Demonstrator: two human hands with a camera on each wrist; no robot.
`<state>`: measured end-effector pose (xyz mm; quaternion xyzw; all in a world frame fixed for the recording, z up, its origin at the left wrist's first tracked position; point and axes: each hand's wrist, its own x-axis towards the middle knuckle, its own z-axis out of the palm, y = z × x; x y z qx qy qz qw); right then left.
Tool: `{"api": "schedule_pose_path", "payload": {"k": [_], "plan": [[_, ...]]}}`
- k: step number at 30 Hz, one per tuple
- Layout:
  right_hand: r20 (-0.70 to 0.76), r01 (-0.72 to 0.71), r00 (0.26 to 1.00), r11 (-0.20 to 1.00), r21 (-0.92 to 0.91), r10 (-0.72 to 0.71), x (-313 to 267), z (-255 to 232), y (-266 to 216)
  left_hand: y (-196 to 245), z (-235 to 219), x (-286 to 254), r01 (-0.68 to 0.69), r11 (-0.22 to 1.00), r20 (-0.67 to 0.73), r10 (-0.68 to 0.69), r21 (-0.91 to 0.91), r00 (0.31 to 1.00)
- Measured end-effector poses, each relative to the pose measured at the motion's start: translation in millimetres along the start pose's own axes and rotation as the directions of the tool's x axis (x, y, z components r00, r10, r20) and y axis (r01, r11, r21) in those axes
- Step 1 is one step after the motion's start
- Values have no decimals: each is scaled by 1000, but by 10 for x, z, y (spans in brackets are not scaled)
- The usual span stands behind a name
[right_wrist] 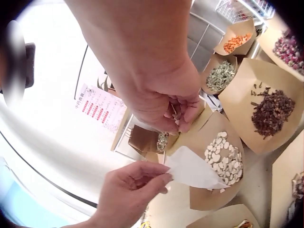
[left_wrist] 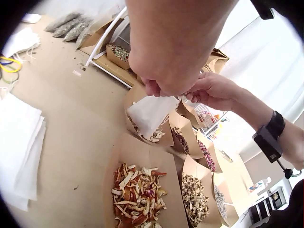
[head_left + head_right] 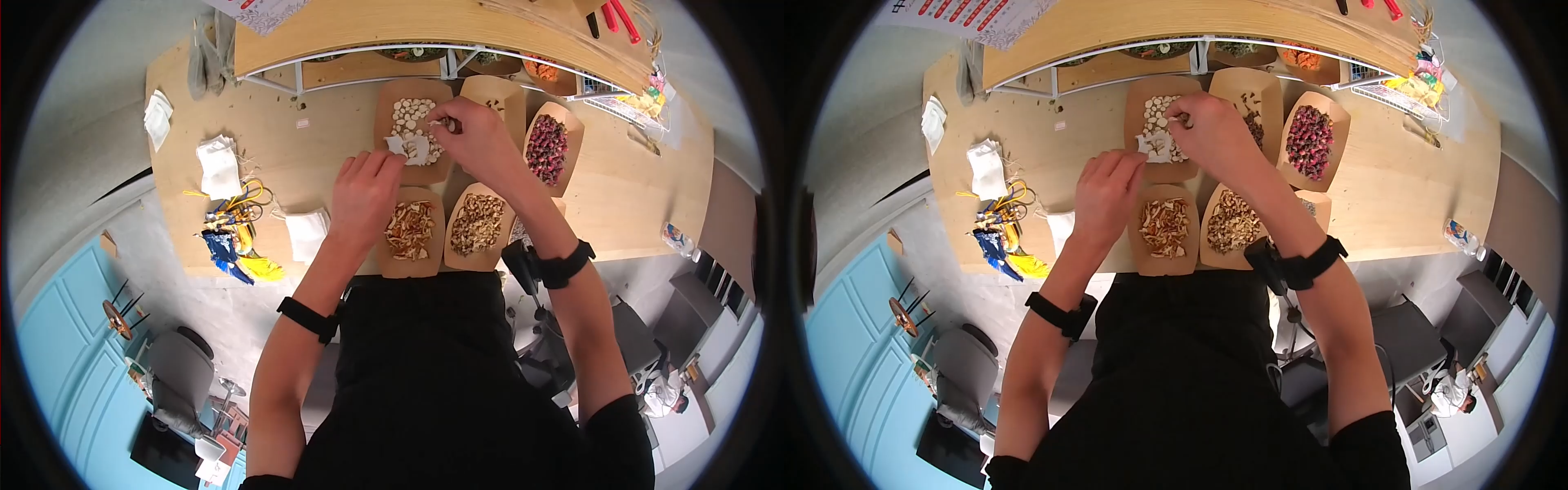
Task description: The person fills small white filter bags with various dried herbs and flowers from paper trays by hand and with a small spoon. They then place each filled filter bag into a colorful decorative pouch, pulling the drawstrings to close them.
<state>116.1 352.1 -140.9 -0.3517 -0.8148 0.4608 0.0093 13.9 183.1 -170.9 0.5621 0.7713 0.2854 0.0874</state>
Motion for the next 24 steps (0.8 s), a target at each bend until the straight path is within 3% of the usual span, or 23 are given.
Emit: {"api": "schedule_pose_path", "payload": {"k": [2, 8, 12, 18, 24], "plan": [[33, 51, 998, 993, 108, -54, -52, -9, -86, -18, 29, -13, 3, 1000, 9, -3, 6, 1000], [105, 221, 969, 974, 41, -224, -100, 232, -9, -17, 40, -14, 1, 1000, 35, -2, 31, 999], [165, 152, 974, 988, 25, -154, -159, 204, -115, -9, 39, -33, -19, 998, 13, 18, 55, 1000], [115, 141, 983, 989, 48, -146, -180, 158, -153, -13, 52, -23, -14, 999, 23, 13, 42, 1000], [95, 35, 995, 997, 73, -42, -193, 79, -71, 5, 27, -13, 11, 1000, 28, -11, 14, 1000]]}}
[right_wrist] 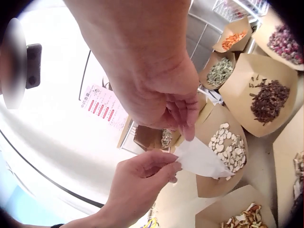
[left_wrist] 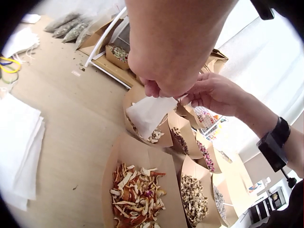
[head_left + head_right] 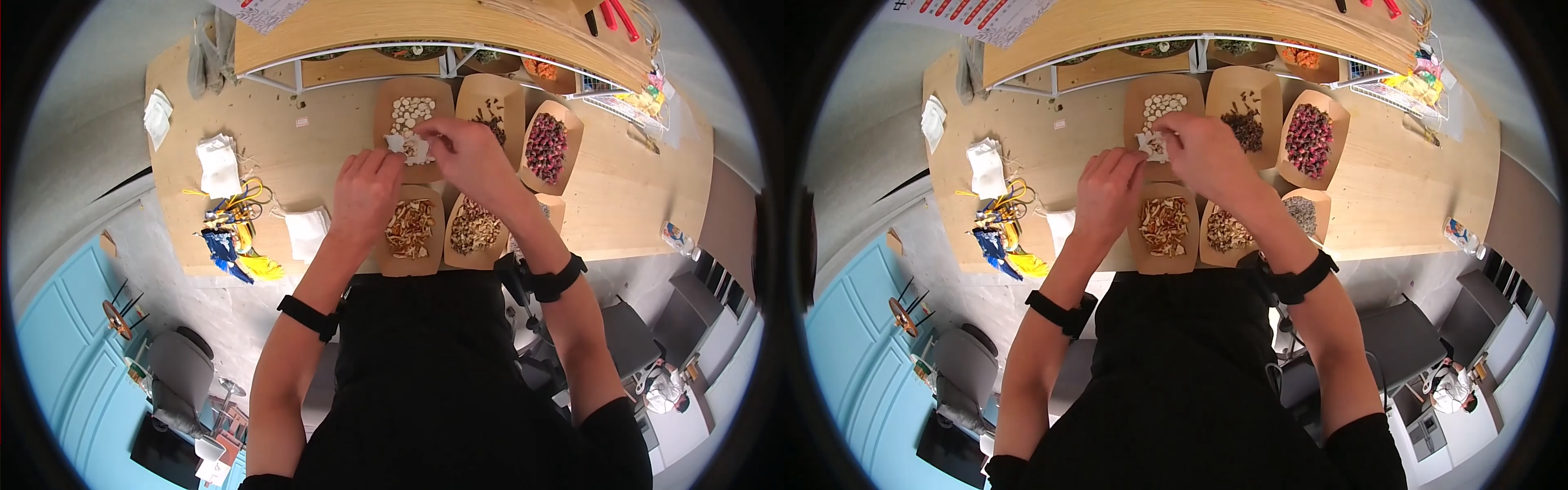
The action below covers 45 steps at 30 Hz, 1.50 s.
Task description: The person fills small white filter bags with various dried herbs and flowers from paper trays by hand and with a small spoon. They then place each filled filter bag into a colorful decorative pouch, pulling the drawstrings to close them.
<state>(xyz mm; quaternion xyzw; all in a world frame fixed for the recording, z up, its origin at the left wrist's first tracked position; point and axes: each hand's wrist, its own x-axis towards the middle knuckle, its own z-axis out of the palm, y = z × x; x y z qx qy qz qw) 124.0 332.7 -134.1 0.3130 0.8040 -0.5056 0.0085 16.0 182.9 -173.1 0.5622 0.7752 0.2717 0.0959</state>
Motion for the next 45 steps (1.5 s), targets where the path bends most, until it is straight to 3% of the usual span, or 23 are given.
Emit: {"api": "schedule_pose_path", "payload": {"k": [2, 5, 9, 12, 17, 19, 20, 22, 23, 25, 26, 27, 30, 32, 35, 39, 41, 45], "plan": [[-88, -5, 996, 1000, 18, 6, -15, 2, 133, 0, -44, 8, 10, 1000, -19, -10, -16, 1000], [-114, 53, 991, 995, -80, -62, -157, 101, 229, 105, -170, 24, 41, 994, -71, -49, -103, 996], [-144, 94, 985, 995, -42, -99, -174, 223, 231, 186, -361, 18, 11, 992, -62, -19, -124, 998], [-191, 234, 954, 972, -2, -231, -186, 202, 117, 266, -538, -29, -8, 992, -55, 1, -128, 998], [-76, 238, 970, 969, 65, -233, -446, 18, -245, 326, -868, -231, -64, 983, -77, 51, -174, 996], [-57, 177, 983, 980, 93, -172, -666, -111, -518, 425, -1073, -322, 149, 918, -14, -166, -368, 986], [-33, 103, 995, 986, 134, -99, -769, -170, -642, 426, -1111, -340, 129, 919, -32, -152, -372, 988], [-22, 100, 995, 980, 174, -98, -959, -270, -837, 436, -1135, -391, 244, 547, 39, -359, -801, 933], [10, 84, 996, 969, 233, -89, -1054, -290, -907, 453, -1159, -424, 227, 543, 27, -351, -809, 936], [0, 94, 995, 960, 265, -98, -1196, -273, -987, 495, -1231, -432, 343, 146, 336, -72, -928, 939], [-10, 59, 998, 926, 373, -60, -1262, -249, -1017, 576, -1266, -459, 444, 65, 441, -56, -894, 896], [-15, 26, 1000, 879, 477, -22, -1326, -227, -1037, 619, -1257, -482, 435, 60, 433, -45, -898, 900], [-54, -38, 996, 883, 468, 71, -1451, -238, -1028, 736, -1229, -516, 495, -3, 494, -91, -869, 865], [-56, -7, 998, 865, 502, 41, -1551, -236, -1105, 845, -1237, -582, 420, -153, 445, -222, -895, 868], [-49, -12, 998, 870, 493, 41, -1617, -270, -1136, 881, -1153, -608, 431, -145, 451, -174, -891, 875], [-56, -63, 995, 943, 327, 85, -1652, -363, -1098, 971, -1127, -627, 466, -105, 477, -173, -879, 862], [-118, 10, 992, 912, 410, 42, -1690, -443, -1036, 1023, -1113, -620, 511, -281, 558, -119, -812, 821], [-135, 4, 989, 916, 402, 55, -1791, -610, -795, 1242, -996, -545, 502, -190, 533, -195, -844, 823]]}}
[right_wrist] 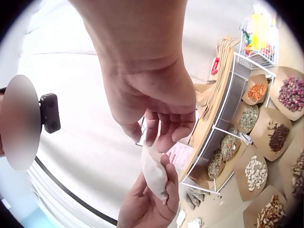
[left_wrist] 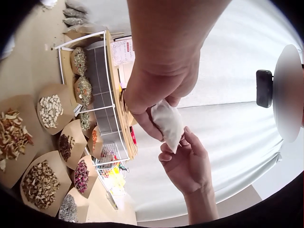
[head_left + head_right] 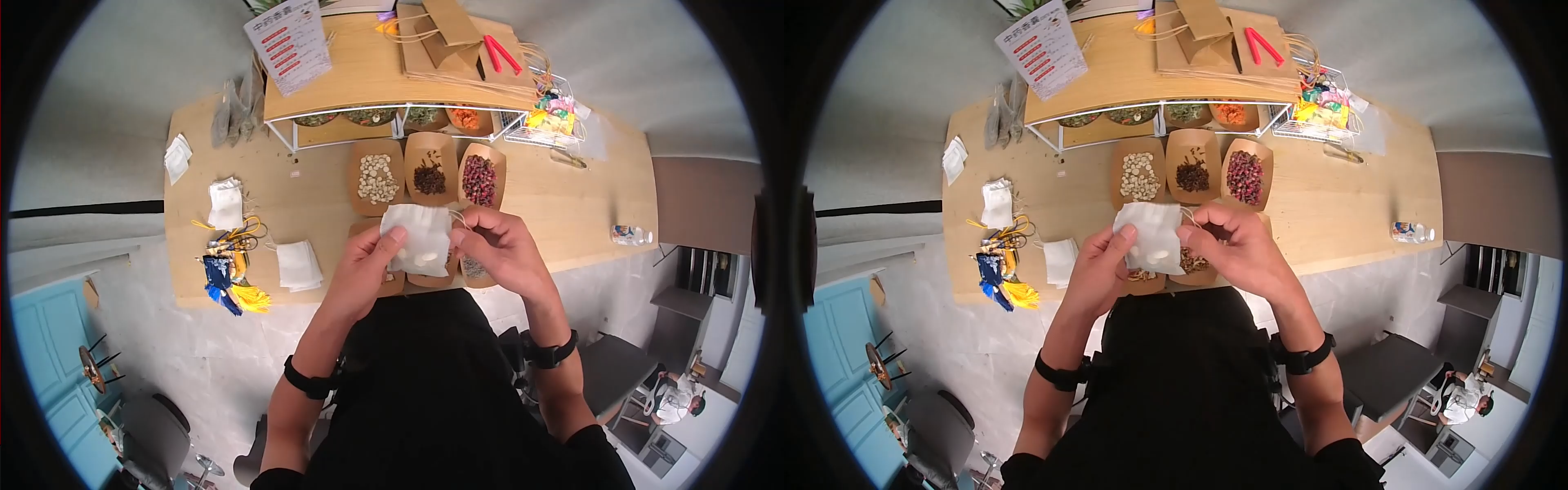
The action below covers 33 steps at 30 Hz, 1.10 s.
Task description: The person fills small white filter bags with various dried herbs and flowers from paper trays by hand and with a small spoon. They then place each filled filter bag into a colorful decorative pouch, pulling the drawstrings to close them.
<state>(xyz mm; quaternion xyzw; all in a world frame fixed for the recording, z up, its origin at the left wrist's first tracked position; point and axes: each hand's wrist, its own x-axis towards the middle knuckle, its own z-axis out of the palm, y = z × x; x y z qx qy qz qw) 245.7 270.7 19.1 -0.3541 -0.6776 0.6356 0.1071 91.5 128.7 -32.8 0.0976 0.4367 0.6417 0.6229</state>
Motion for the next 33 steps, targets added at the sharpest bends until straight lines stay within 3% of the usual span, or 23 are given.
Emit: {"api": "schedule_pose_path", "payload": {"k": [2, 3, 5, 8, 12, 15, 17, 18, 20, 21, 23, 24, 26, 27, 29, 30, 32, 33], "plan": [[-1, 49, 999, 989, 140, -49, -40, -121, 9, 26, 151, 11, -6, 983, -40, 13, 183, 999], [0, 57, 998, 988, 146, -58, -48, -205, 32, 11, 213, 20, -10, 981, -42, 19, 191, 999], [68, 117, 990, 987, 112, -125, -57, -370, 95, -33, 332, 11, -90, 912, 20, 90, 401, 996], [167, 56, 985, 998, -10, -53, -134, -575, 136, -34, 570, -38, -45, 897, 8, 47, 440, 999], [212, 24, 977, 999, 37, -31, -250, -773, 184, -203, 787, -89, -45, 901, -32, 66, 432, 997], [226, 126, 965, 991, 39, -132, -310, -886, 215, -350, 828, -151, 26, 927, -36, -14, 374, 999], [265, 118, 954, 987, 109, -143, -339, -902, 269, -493, 850, -192, -21, 980, -51, 31, 197, 998], [275, 120, 950, 986, 114, -148, -353, -892, 264, -528, 858, -198, -24, 980, -61, 37, 199, 997], [304, -36, 953, 987, 154, -12, -377, -854, 223, -584, 861, -205, 31, 990, -127, -14, 137, 992], [314, -36, 949, 987, 156, -15, -390, -836, 209, -636, 845, -213, 28, 990, -137, -9, 137, 991], [324, -47, 946, 982, 185, -16, -373, -802, 169, -698, 805, -199, -14, 997, 64, 19, -75, 998], [330, -44, 944, 982, 183, -19, -356, -795, 190, -662, 815, -203, -20, 997, 60, 25, -75, 998], [372, 257, 891, 964, 60, -261, -302, -791, 255, -549, 834, -219, 28, 993, 284, 5, -113, 959], [378, 262, 887, 963, 60, -264, -291, -769, 228, -523, 821, -237, 20, 993, 280, 13, -114, 960], [384, 401, 837, 914, 55, -390, -296, -716, 141, -475, 776, -263, 122, 992, 270, -125, 29, 955], [383, 400, 838, 915, 53, -389, -302, -691, 87, -457, 740, -271, 123, 992, 272, -126, 28, 954], [454, 419, 811, 908, -15, -367, -310, -619, -24, -410, 637, -284, 61, 983, 426, -130, 173, 895], [450, 419, 815, 908, -19, -366, -294, -569, -53, -323, 597, -310, 173, 962, 388, -245, 211, 888]]}}
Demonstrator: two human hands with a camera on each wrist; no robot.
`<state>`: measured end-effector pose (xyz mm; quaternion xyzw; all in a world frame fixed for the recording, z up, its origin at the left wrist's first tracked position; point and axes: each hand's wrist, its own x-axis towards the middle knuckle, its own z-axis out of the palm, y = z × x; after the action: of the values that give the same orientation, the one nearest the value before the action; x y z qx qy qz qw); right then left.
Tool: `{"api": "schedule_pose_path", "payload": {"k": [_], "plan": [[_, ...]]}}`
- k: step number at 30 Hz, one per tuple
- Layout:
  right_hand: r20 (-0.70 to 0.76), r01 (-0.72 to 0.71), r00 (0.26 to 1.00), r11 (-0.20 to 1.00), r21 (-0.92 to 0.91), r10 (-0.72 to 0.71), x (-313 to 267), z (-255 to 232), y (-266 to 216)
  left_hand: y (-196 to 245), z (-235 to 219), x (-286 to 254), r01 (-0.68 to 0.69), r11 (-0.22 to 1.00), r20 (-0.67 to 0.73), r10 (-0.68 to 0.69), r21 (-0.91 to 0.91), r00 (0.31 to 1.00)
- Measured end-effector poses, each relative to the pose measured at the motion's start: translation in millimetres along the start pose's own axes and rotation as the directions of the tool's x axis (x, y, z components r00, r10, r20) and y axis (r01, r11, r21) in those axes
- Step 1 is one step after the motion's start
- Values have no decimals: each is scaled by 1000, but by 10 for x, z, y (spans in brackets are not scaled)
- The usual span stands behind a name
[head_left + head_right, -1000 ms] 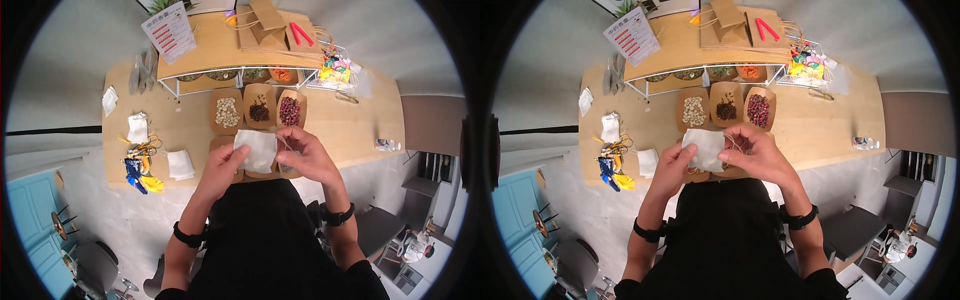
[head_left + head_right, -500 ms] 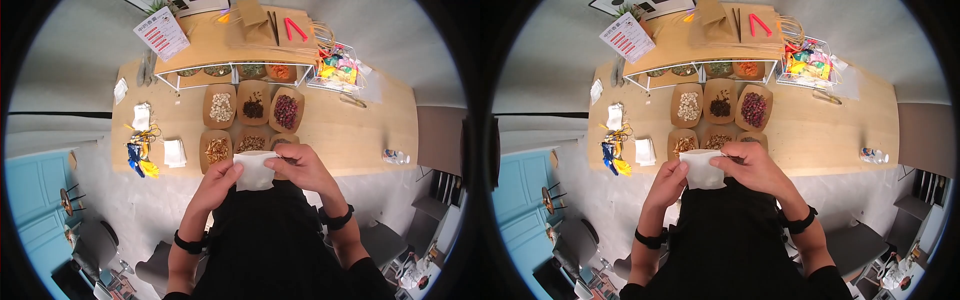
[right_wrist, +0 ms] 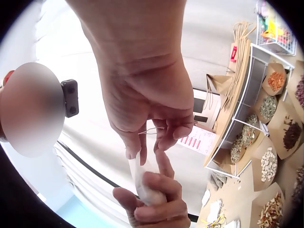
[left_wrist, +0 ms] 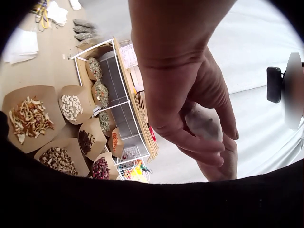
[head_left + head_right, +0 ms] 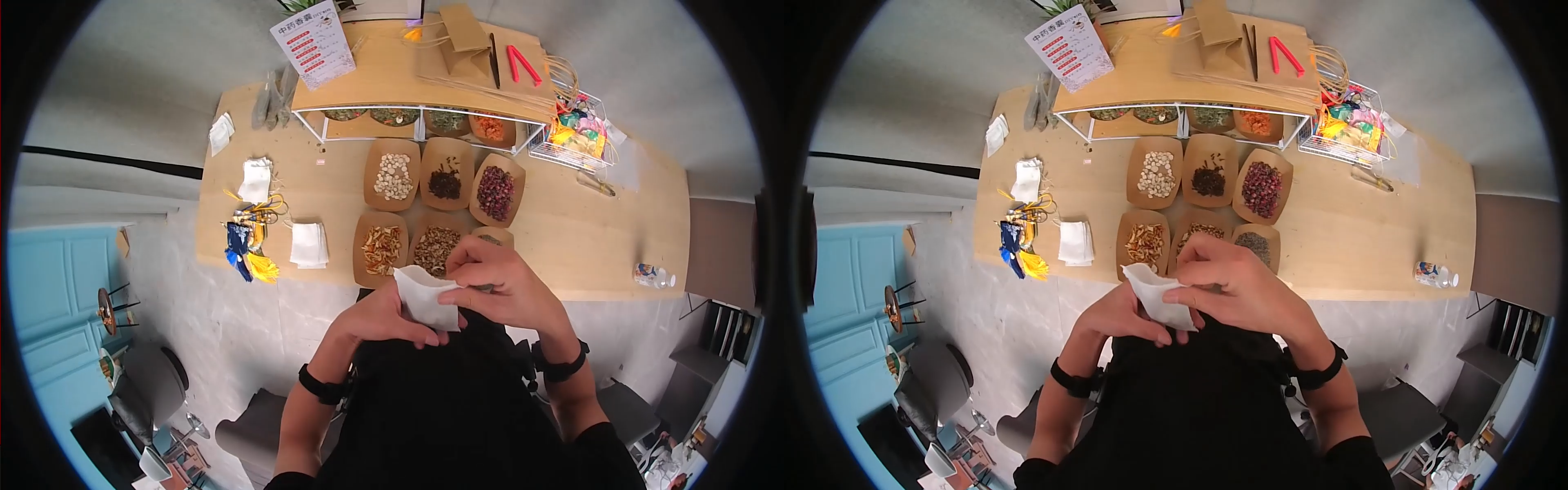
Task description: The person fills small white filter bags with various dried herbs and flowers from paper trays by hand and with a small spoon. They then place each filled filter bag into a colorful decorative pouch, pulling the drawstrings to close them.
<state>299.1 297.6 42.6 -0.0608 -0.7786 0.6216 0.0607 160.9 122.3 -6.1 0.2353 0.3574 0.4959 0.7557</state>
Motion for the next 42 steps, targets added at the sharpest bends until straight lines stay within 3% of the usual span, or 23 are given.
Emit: {"api": "schedule_pose_path", "payload": {"k": [4, 6, 7, 8, 9, 11, 15, 18, 22, 26, 28, 31, 33, 35, 37, 38, 39, 40, 42], "plan": [[-10, 2, 1000, 993, -119, -3, 212, 213, -132, 64, -269, -211, 48, 985, -3, -49, 167, 999], [-34, -10, 999, 987, -163, 5, 361, 328, -321, 124, -341, -365, -90, 946, -202, 158, 310, 966], [-132, -22, 991, 977, -211, -7, 420, 392, -465, 198, -412, -437, -97, 947, -190, 161, 306, 969], [-229, -38, 973, 966, -255, -22, 493, 459, -582, 280, -488, -515, -37, 911, -208, 133, 411, 969], [-238, -55, 971, 965, -256, -8, 572, 539, -669, 333, -565, -591, 29, 862, -228, 100, 506, 969], [-160, 62, 978, 916, -396, -136, 721, 722, -779, 382, -725, -685, -18, 835, -209, 159, 550, 965], [-108, -85, 994, 803, -589, 26, 934, 1017, -689, 375, -986, -742, -73, 784, -238, 274, 616, 932], [-73, -100, 995, 787, -609, 70, 1057, 1071, -460, 356, -1132, -717, -88, 736, -241, 329, 671, 913], [-7, -77, 996, 789, -610, 92, 1225, 1024, -306, 359, -1309, -696, 2, 807, -322, 233, 591, 918], [53, -64, 992, 803, -592, 118, 1306, 971, -185, 350, -1432, -612, 19, 769, -305, 231, 639, 924], [114, 26, 993, 854, -520, 39, 1364, 915, -89, 338, -1497, -492, -12, 751, -286, 266, 660, 921], [17, -60, 997, 883, -465, 77, 1485, 732, -32, 266, -1605, -370, 41, 764, -316, 217, 644, 923], [-176, -146, 979, 963, -226, 107, 1500, 575, 390, 168, -1677, -318, 93, 805, -430, 212, 586, 877], [-376, -447, 867, 845, -294, 328, 1663, 505, 1072, 106, -1729, -297, 80, 830, -456, 219, 551, 862], [-343, -451, 885, 765, -459, 315, 1765, 495, 1838, 81, -1749, -306, 24, 882, -475, 230, 471, 849], [-337, -447, 887, 771, -454, 316, 1799, 537, 2120, 88, -1729, -311, 32, 882, -483, 227, 471, 845], [-308, -368, 925, 721, -588, 222, 1827, 597, 2354, 106, -1681, -323, 65, 891, -536, 210, 449, 818], [-264, -284, 955, 649, -706, 131, 1886, 626, 2458, 107, -1655, -339, 97, 900, -585, 190, 424, 788], [-243, -292, 956, 615, -732, 164, 1981, 658, 2602, 37, -1674, -362, 77, 906, -587, 203, 416, 783]]}}
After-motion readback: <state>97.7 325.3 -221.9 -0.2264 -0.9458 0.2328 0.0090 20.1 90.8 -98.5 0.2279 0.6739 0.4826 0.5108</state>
